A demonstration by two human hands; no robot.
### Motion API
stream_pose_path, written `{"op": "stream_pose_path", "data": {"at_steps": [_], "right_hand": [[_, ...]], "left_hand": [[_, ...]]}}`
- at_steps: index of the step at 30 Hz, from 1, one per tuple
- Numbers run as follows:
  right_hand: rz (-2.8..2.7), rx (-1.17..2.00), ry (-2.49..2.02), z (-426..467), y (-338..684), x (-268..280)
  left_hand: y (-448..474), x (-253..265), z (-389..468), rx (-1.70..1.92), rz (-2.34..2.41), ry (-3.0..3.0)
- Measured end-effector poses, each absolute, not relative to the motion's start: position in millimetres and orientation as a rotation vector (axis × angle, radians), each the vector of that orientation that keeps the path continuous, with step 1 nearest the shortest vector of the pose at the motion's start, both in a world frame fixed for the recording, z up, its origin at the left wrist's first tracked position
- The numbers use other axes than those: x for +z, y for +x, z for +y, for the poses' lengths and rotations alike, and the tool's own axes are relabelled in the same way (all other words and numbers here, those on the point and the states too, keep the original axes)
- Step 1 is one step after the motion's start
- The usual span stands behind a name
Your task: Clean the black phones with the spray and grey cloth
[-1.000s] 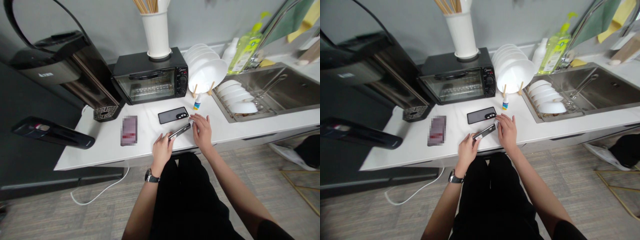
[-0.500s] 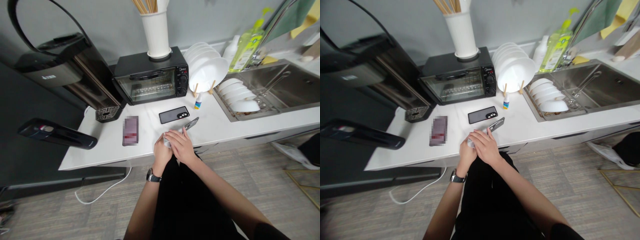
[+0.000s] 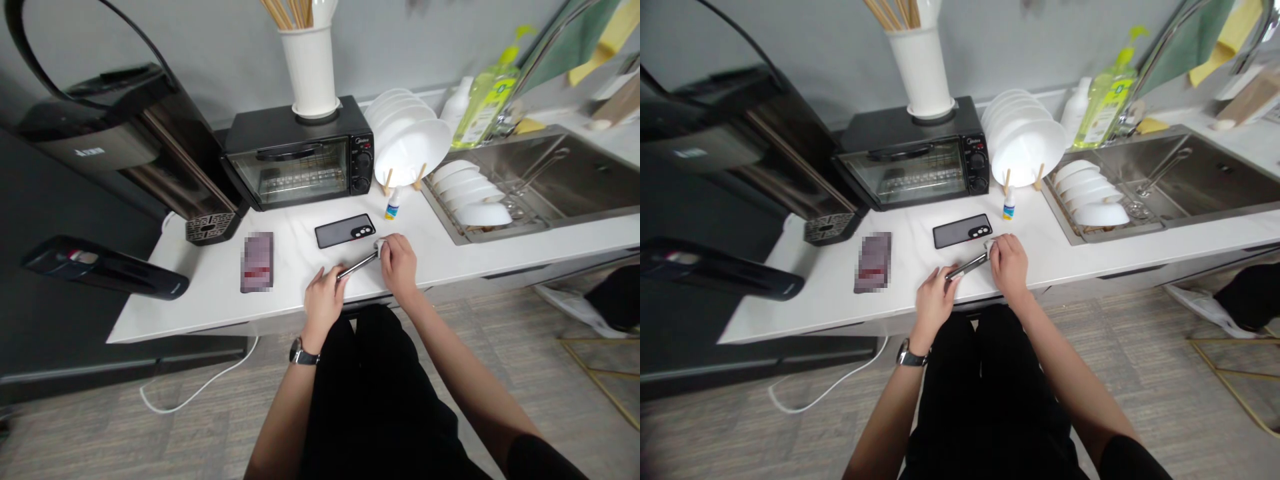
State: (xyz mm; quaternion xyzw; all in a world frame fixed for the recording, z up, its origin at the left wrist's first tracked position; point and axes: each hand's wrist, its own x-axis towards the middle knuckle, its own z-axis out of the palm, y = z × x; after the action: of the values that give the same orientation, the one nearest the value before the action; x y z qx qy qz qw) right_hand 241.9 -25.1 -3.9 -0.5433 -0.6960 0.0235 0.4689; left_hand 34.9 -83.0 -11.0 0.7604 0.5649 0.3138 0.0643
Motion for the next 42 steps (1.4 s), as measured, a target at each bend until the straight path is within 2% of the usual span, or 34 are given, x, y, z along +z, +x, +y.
{"op": "stream_pose_path", "data": {"at_steps": [4,9,14,22,29,35,42], "right_hand": [[-1.713,0.019,-1.288,-46,212,-4],[-2.078,0.04,-1.066,-76,172,-5],[-2.241,-0.026,-0.95,-66,176,-4],[-2.065,-0.085,-1.195,-31,226,0],[-1.776,-0.078,-1.461,-7,252,-2],[-1.75,-0.009,-1.398,-29,223,0],[-1.999,0.109,-1.184,-77,162,3]], "left_hand": [[34,-13,-82,0.917,1.736,2.309],[31,-29,-81,0.819,1.83,2.322],[29,-34,-80,0.836,1.873,2.285],[33,-10,-82,0.897,1.709,2.322],[33,-11,-82,0.893,1.744,2.316],[34,-9,-82,0.91,1.736,2.314],[31,-21,-79,0.886,1.748,2.372]]}}
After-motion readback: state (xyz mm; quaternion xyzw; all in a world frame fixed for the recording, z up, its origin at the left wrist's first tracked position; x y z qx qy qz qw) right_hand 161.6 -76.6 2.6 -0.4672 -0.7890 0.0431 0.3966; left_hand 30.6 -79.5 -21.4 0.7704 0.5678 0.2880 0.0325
